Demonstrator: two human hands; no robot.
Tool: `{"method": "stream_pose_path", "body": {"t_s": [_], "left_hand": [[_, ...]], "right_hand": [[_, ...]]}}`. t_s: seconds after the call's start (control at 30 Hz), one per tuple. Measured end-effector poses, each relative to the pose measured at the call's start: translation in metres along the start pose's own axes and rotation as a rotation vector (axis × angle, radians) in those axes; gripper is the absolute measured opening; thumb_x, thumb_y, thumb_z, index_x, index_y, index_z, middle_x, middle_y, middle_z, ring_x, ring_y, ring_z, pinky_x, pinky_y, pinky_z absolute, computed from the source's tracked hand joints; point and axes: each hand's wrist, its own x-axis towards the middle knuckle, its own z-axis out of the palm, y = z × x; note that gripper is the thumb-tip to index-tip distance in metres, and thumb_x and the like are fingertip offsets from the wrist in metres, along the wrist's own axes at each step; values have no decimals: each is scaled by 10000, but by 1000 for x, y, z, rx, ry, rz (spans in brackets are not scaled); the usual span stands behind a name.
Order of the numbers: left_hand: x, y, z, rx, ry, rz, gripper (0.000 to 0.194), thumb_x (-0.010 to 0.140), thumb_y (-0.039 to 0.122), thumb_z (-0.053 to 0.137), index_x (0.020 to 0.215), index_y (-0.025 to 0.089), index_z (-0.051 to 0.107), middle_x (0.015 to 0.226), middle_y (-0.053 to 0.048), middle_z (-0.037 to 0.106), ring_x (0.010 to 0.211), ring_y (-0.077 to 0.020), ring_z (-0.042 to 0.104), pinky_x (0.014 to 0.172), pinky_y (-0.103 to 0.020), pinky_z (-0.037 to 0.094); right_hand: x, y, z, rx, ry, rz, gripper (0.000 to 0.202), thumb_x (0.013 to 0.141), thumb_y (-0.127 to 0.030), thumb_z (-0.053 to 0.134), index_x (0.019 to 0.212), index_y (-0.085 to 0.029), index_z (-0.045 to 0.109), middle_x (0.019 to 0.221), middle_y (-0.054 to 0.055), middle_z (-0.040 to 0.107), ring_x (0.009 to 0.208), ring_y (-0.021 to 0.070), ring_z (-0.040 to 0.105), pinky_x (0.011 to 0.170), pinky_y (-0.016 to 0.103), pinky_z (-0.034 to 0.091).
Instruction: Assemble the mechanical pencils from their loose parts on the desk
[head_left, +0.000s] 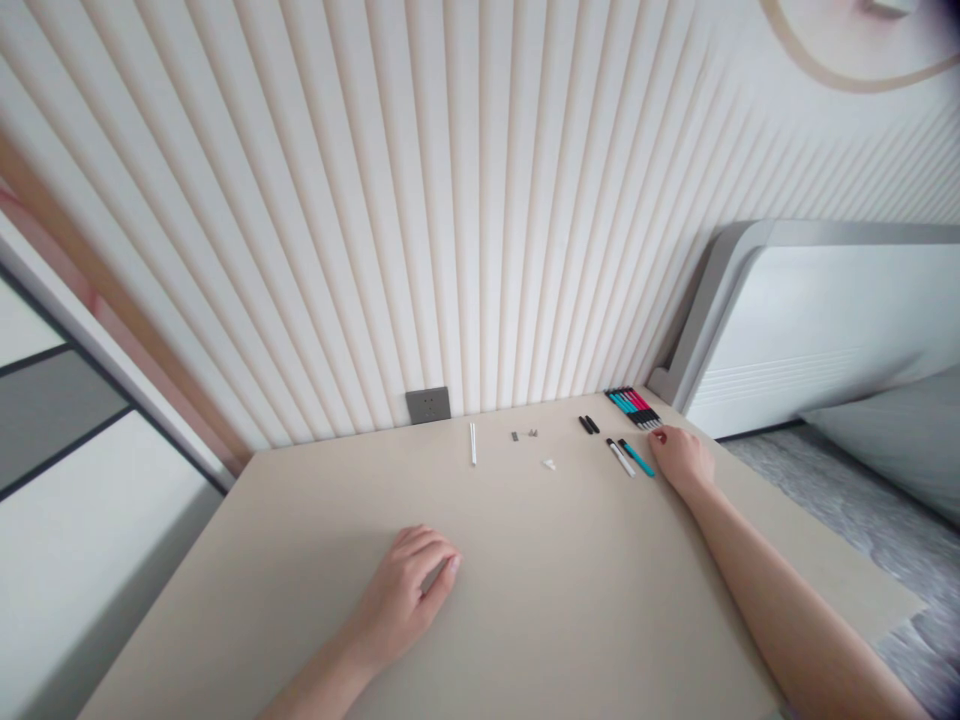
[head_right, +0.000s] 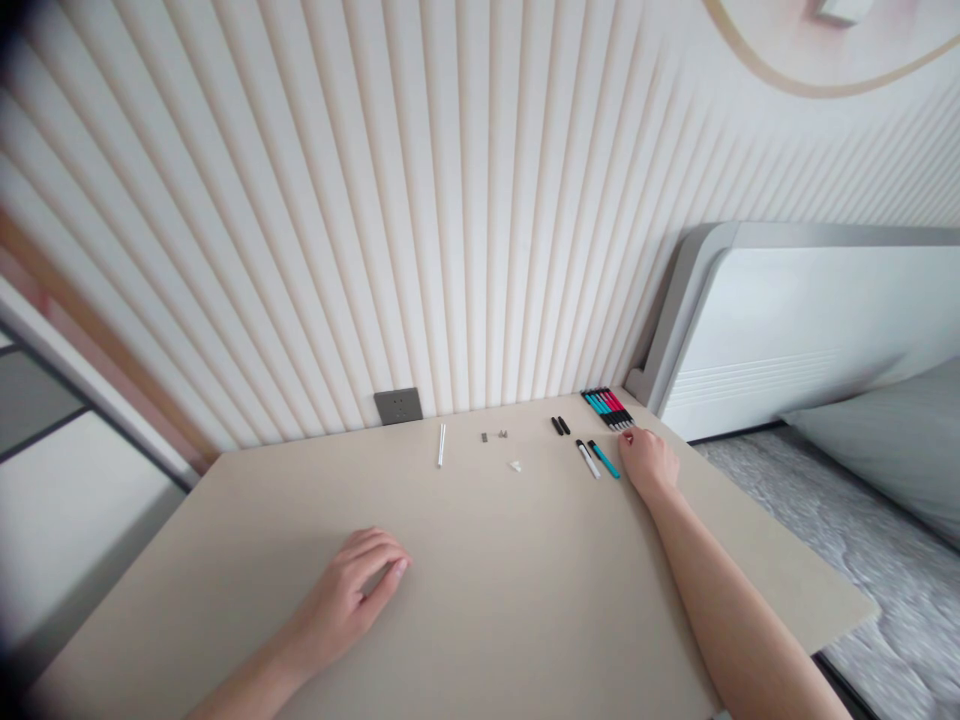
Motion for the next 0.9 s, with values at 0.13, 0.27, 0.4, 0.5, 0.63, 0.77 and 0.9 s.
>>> {"method": "stream_pose_path", "body": {"t_s": [0.13,0.27,0.4,0.5,0.63,0.77,0.9], "left_hand": [[1,3,-2,7,14,5,203,951,202,461,816,203,613,773,-11,643,783,-164,594,819,-317,454],[2,4,-3,13,14,2,206,951,203,463,817,204,620,771,-16,647,787,-169,598,810,-319,467],[1,3,-2,10,8,-6,195,953,211,465,842,207,625,802,-24,662,808,-174,611,824,-329,477],[-1,1,-2,7,30,-35,142,948,219,482,987,220,618,916,-36,681,904,-186,623,876,-342,480],[-4,0,-1,3,72,-59,196,930,231,516,1114,241,581,971,-30,685,953,-190,632,904,-345,489],[-4,0,0,1,50,-52,155,935,220,506,1060,239,596,954,-25,688,934,-184,634,913,-350,487],[-2,0,1,6,40,-52,145,941,216,496,1035,232,605,956,-29,690,922,-182,635,929,-364,480]], "right_hand": [[1,5,1,30,-9,-22,329,864,-383,487,1042,-246,728,1001,115,709,925,270,648,730,331,463],[2,9,4,159,-52,-181,328,845,-403,525,1035,-224,724,955,83,720,892,246,652,723,309,459],[1,4,8,203,-106,-271,334,829,-418,560,1050,-221,716,928,48,725,856,210,657,733,284,459],[-1,0,8,210,-132,-304,341,827,-419,559,1040,-207,720,927,58,727,844,218,657,742,295,461],[-5,-3,6,235,-164,-336,349,835,-405,539,1057,-205,719,926,58,728,819,210,658,729,291,462],[-8,-6,4,240,-219,-401,365,825,-382,546,1093,-195,710,920,51,729,813,197,656,710,271,458],[-12,-9,0,170,-221,-388,342,814,-312,555,1098,-207,713,972,52,732,873,207,659,741,266,452]]}}
